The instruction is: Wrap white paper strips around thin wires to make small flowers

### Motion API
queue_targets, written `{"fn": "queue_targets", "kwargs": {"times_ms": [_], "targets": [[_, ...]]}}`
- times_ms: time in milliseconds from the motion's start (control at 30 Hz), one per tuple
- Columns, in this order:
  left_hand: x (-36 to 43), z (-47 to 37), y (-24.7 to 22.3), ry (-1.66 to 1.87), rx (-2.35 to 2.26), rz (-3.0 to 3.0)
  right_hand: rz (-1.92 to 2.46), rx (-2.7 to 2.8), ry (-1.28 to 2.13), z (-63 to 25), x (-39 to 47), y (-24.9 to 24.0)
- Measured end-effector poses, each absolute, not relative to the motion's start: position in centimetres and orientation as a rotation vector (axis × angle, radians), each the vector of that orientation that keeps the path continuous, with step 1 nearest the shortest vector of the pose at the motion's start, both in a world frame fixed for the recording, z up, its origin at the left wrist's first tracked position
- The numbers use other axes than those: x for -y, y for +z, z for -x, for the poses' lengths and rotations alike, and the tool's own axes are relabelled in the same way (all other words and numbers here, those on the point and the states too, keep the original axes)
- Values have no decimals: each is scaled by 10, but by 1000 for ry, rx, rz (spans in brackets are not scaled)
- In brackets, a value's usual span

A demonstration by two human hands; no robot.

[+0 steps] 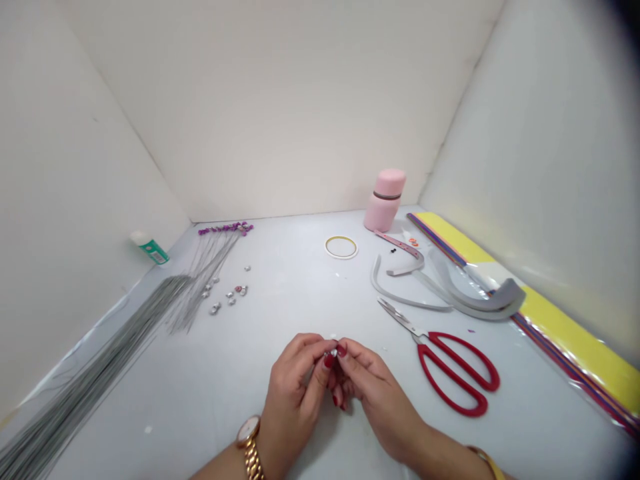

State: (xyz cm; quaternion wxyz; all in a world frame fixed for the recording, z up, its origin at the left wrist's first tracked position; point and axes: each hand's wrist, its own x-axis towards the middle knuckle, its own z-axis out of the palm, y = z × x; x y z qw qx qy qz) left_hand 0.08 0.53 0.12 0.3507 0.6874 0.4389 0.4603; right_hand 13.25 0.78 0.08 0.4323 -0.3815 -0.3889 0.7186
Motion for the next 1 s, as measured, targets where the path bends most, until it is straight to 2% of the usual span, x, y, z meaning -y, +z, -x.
{"fn": "queue_targets", "kwargs": {"times_ms": [467, 1000], "targets": [[-11, -2, 2, 1125, -1115, -1444, 930, 814, 1913, -131, -10, 3], [-12, 0, 2, 1200, -1109, -1538, 1000, 967, 1734, -132, -12, 5]]}}
